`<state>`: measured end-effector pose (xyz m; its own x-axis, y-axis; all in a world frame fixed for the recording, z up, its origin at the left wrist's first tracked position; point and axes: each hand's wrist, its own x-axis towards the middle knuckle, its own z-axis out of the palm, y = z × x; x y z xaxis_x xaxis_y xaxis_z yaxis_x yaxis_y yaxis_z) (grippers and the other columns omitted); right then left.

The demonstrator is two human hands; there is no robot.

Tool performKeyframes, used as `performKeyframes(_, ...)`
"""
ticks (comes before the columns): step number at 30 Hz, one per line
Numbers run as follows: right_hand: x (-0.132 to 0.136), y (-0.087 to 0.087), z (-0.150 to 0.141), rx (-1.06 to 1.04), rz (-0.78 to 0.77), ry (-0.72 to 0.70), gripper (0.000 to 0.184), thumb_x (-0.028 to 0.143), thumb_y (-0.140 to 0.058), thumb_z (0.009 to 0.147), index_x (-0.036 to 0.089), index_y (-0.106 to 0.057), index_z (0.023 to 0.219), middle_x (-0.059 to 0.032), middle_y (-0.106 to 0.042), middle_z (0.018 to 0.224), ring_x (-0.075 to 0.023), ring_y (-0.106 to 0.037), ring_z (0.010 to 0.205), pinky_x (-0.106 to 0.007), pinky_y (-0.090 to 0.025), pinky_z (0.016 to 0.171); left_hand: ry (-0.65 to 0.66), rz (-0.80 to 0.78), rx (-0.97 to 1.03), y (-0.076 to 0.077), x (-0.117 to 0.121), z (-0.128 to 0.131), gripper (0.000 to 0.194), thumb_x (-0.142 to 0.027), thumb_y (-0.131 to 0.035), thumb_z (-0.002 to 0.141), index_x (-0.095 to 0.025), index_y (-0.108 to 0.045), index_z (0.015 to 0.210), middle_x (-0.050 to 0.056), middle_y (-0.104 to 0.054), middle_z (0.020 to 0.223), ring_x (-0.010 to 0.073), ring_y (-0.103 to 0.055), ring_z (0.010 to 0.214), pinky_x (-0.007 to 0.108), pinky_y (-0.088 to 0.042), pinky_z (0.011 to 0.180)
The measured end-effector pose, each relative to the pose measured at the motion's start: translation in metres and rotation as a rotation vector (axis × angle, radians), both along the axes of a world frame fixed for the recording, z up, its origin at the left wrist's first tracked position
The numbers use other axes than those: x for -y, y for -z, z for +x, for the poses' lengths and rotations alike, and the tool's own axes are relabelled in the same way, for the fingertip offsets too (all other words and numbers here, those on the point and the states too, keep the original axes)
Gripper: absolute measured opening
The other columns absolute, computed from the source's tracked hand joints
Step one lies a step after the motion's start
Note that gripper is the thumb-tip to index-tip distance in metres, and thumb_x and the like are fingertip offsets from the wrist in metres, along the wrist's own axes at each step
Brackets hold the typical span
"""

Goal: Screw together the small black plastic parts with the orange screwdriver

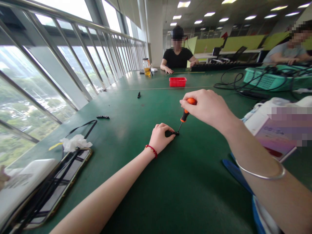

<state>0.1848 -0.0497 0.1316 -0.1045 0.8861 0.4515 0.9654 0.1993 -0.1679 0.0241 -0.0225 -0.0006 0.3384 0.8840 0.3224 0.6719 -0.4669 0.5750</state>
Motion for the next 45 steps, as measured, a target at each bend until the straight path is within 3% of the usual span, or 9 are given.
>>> performKeyframes(4, -0.001, 0.0014, -0.0002, -0.002, 0.012, -0.001, 0.026, 0.04, -0.053, 0.076, 0.025, -0.061, 0.095, -0.0021, -0.065, 0.072, -0.0185, -0.055, 0.06, -0.027, -0.028, 0.051, 0.004, 0.007, 0.0, 0.0013, -0.0004, 0.0, 0.01, -0.022, -0.065, 0.074, -0.019, -0.07, 0.083, 0.004, -0.064, 0.093, 0.0207, -0.053, 0.093, 0.036, -0.043, 0.089)
performKeyframes(10, -0.0004, 0.0027, -0.001, 0.026, 0.003, 0.016, 0.038, 0.048, -0.035, 0.087, 0.024, -0.062, 0.075, -0.0043, -0.064, 0.066, -0.0196, -0.056, 0.061, -0.028, -0.028, 0.052, 0.0, 0.001, 0.002, 0.0005, -0.0002, -0.0003, 0.01, -0.022, -0.065, 0.074, -0.019, -0.07, 0.083, 0.004, -0.064, 0.092, 0.0211, -0.053, 0.093, 0.036, -0.043, 0.089)
performKeyframes(15, -0.0006, 0.0019, -0.0011, -0.005, 0.033, 0.014, 0.028, 0.036, -0.052, 0.076, 0.025, -0.06, 0.1, -0.0029, -0.066, 0.073, -0.0186, -0.054, 0.059, -0.027, -0.028, 0.052, 0.001, -0.003, 0.003, -0.0006, 0.0004, 0.0, 0.01, -0.022, -0.065, 0.074, -0.019, -0.07, 0.082, 0.004, -0.064, 0.092, 0.0212, -0.053, 0.093, 0.036, -0.043, 0.089)
performKeyframes(21, -0.0007, 0.0018, -0.001, 0.006, 0.004, 0.035, 0.039, 0.049, -0.038, 0.085, 0.023, -0.063, 0.071, -0.0049, -0.062, 0.064, -0.0194, -0.054, 0.059, -0.028, -0.027, 0.051, -0.003, -0.008, 0.007, -0.001, 0.0002, 0.0004, 0.01, -0.022, -0.066, 0.074, -0.02, -0.07, 0.082, 0.004, -0.064, 0.093, 0.0211, -0.053, 0.093, 0.037, -0.043, 0.089)
performKeyframes(26, -0.0014, 0.0029, -0.001, -0.014, 0.036, 0.023, 0.025, 0.039, -0.053, 0.075, 0.025, -0.061, 0.095, -0.0025, -0.064, 0.072, -0.0182, -0.054, 0.059, -0.027, -0.028, 0.051, 0.0, -0.002, -0.002, -0.0008, -0.0001, 0.0001, 0.01, -0.022, -0.066, 0.074, -0.019, -0.07, 0.083, 0.004, -0.064, 0.093, 0.0212, -0.053, 0.093, 0.037, -0.043, 0.089)
performKeyframes(32, -0.0006, 0.0016, -0.0005, -0.005, 0.011, 0.023, 0.043, 0.053, -0.037, 0.086, 0.023, -0.06, 0.066, -0.0046, -0.06, 0.061, -0.0189, -0.054, 0.058, -0.028, -0.028, 0.051, -0.004, 0.001, -0.001, -0.0008, 0.0003, 0.0001, 0.009, -0.021, -0.066, 0.073, -0.02, -0.07, 0.082, 0.004, -0.064, 0.091, 0.0212, -0.054, 0.093, 0.036, -0.043, 0.089)
performKeyframes(36, -0.0005, 0.0013, 0.0, -0.021, 0.023, 0.017, 0.021, 0.039, -0.049, 0.079, 0.025, -0.064, 0.083, -0.0032, -0.065, 0.071, -0.0188, -0.055, 0.061, -0.028, -0.029, 0.052, -0.003, -0.002, -0.001, -0.001, 0.0004, 0.0003, 0.009, -0.021, -0.066, 0.073, -0.02, -0.07, 0.082, 0.004, -0.064, 0.092, 0.0212, -0.054, 0.093, 0.036, -0.043, 0.089)
performKeyframes(42, -0.0003, 0.0025, -0.0013, -0.018, 0.005, 0.029, 0.036, 0.051, -0.043, 0.082, 0.024, -0.064, 0.072, -0.004, -0.062, 0.065, -0.019, -0.054, 0.06, -0.028, -0.029, 0.052, -0.002, -0.005, 0.003, -0.0014, 0.0005, 0.0, 0.01, -0.021, -0.066, 0.074, -0.019, -0.07, 0.082, 0.004, -0.064, 0.093, 0.0212, -0.053, 0.093, 0.036, -0.043, 0.089)
performKeyframes(45, -0.0009, 0.003, -0.0016, -0.022, 0.027, 0.027, 0.024, 0.044, -0.05, 0.079, 0.025, -0.064, 0.079, -0.0026, -0.063, 0.067, -0.0184, -0.054, 0.06, -0.028, -0.029, 0.052, -0.003, -0.008, 0.001, -0.0017, 0.0006, 0.0, 0.01, -0.021, -0.066, 0.074, -0.019, -0.07, 0.083, 0.004, -0.064, 0.093, 0.0214, -0.053, 0.093, 0.036, -0.043, 0.089)
